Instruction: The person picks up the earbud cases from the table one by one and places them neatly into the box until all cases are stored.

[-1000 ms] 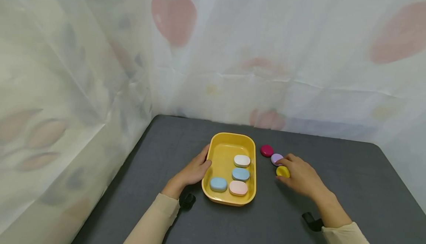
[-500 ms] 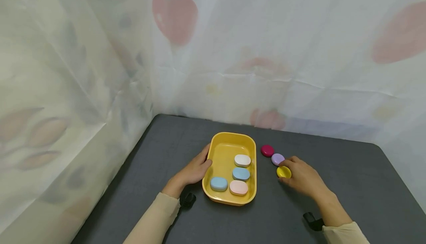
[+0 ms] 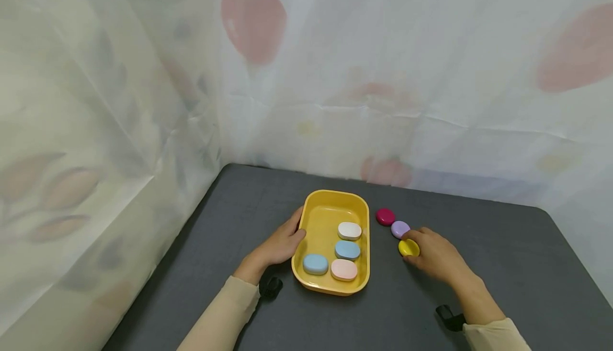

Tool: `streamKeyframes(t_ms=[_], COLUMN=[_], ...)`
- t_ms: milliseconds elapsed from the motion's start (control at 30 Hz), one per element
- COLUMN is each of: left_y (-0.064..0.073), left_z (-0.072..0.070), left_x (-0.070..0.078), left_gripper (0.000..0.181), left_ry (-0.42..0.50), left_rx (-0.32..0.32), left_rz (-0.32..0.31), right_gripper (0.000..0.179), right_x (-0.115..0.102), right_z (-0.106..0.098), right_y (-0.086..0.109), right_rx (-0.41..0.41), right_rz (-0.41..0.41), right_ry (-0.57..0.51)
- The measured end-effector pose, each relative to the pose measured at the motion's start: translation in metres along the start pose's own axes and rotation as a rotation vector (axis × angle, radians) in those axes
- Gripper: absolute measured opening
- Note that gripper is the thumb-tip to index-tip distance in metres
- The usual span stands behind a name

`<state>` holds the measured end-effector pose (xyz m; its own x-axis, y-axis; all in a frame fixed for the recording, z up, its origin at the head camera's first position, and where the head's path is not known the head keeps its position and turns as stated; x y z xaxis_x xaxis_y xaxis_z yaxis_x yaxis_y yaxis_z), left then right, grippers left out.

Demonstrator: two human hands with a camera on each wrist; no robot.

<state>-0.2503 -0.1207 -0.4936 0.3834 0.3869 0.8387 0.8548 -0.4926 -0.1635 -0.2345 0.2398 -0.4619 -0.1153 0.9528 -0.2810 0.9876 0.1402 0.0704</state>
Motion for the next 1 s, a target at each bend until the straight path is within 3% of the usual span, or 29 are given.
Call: streamKeyframes(t_ms=[533, 1000], left_y=[0.002, 0.001], left_z=[0.0, 0.0], left_x=[0.001, 0.001], left_gripper=[0.065, 0.065], left_ry=[0.012, 0.023], left_rx=[-0.001, -0.008], left_rz=[-0.003, -0.01], right_gripper=[0.041, 0.039], right_x=[-0.001, -0.014], right_z=[-0.002, -0.01], right_y=[0.003, 0.005], right_rx=[-0.011, 0.029], right_rz=[-0.015, -0.045], right_ry=[0.005, 0.0])
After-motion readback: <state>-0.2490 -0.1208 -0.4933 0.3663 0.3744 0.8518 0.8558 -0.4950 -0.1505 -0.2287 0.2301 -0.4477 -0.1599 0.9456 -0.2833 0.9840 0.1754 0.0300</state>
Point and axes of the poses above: each hand's wrist, its own y-axis away from the middle knuckle, its own z-axis out of the palm, x = y × z, the point moved 4 cm from there along -y, towards the middle knuckle, and after that the axes turned 13 degrees about z, right-handed, at the moved point
